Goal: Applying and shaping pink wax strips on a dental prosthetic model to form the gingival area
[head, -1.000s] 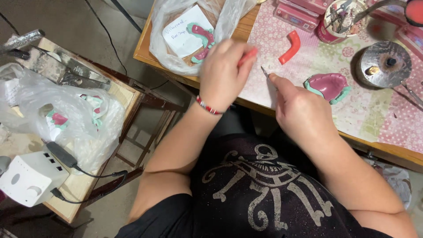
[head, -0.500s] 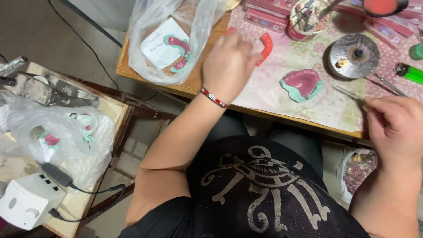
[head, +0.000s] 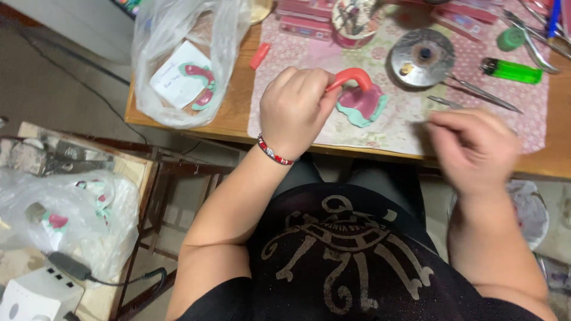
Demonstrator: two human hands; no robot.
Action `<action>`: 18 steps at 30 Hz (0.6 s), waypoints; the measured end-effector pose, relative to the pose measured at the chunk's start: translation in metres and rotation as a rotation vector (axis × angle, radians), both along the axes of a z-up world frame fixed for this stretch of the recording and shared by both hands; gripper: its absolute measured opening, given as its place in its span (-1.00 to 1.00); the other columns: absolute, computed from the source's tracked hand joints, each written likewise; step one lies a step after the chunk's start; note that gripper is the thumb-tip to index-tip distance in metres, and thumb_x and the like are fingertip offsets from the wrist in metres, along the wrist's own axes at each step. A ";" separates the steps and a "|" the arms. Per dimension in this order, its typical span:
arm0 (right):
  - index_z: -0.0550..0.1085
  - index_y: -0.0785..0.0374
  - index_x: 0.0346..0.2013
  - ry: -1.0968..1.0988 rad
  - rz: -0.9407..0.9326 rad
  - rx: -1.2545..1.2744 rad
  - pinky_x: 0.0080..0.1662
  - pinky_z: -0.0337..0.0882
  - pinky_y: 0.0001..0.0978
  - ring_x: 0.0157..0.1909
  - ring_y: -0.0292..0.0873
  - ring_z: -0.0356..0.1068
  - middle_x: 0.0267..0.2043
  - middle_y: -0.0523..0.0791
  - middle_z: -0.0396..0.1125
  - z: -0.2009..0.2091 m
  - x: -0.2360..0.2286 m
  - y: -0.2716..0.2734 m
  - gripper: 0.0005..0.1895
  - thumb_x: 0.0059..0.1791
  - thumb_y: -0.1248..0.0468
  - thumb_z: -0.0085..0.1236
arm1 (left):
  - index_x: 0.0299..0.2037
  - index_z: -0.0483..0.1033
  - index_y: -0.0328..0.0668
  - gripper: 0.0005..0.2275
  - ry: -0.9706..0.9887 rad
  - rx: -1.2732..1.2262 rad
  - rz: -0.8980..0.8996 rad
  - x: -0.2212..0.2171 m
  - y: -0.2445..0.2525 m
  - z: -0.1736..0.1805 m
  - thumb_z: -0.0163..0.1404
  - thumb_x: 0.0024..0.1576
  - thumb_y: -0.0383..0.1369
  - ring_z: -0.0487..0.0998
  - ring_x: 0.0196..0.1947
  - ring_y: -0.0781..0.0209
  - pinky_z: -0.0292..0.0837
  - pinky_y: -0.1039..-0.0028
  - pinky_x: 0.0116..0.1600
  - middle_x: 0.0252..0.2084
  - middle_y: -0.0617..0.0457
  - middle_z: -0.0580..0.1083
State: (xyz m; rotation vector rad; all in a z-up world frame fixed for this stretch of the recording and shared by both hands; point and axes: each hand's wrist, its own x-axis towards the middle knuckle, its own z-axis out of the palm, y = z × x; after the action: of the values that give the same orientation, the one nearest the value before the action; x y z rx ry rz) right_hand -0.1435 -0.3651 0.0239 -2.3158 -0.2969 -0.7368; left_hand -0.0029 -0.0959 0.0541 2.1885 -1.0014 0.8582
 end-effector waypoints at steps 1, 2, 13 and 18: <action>0.60 0.53 -0.11 0.000 -0.015 0.000 0.05 0.44 -0.06 -0.11 0.12 0.47 -0.10 0.18 0.51 0.007 0.005 0.013 -0.99 0.20 0.58 0.29 | -0.35 0.40 -0.14 -0.83 0.000 0.000 -0.015 -0.003 -0.006 0.006 0.11 0.25 -0.38 0.35 -0.47 0.05 0.24 0.30 -0.36 -0.49 0.11 0.41; 0.60 0.52 -0.08 -0.009 -0.005 0.061 -0.02 0.42 -0.17 -0.16 0.05 0.46 -0.11 0.16 0.51 0.014 0.011 0.025 -0.91 0.16 0.51 0.36 | -0.35 0.42 -0.13 -0.83 -0.045 -0.009 -0.045 -0.007 -0.012 0.012 0.10 0.27 -0.34 0.38 -0.44 0.07 0.27 0.33 -0.34 -0.46 0.11 0.43; 0.56 0.47 0.04 -0.122 -0.161 0.218 -0.11 0.46 -0.32 -0.21 -0.10 0.45 -0.16 0.08 0.49 0.023 0.041 0.044 -0.74 0.12 0.43 0.44 | 0.05 0.50 -0.24 -0.84 -0.041 -0.028 -0.240 -0.006 -0.049 0.018 0.08 0.36 -0.36 0.47 -0.34 0.08 0.40 0.31 -0.13 -0.29 0.02 0.55; 0.50 0.40 -0.18 -0.145 -0.157 0.307 0.02 0.42 -0.27 -0.11 -0.06 0.45 -0.15 0.05 0.47 0.020 0.047 0.047 -0.80 0.08 0.42 0.43 | -0.12 0.62 -0.09 -0.84 0.282 -0.129 -0.227 0.004 -0.056 0.010 0.25 0.14 -0.34 0.50 -0.23 0.04 0.38 0.28 -0.04 -0.27 0.09 0.55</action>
State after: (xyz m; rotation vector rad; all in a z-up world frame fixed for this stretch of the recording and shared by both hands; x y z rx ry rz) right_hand -0.0965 -0.3186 0.0438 -2.0141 -0.0589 -0.9591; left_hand 0.0010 -0.1520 0.0643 1.9734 -0.9999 0.4801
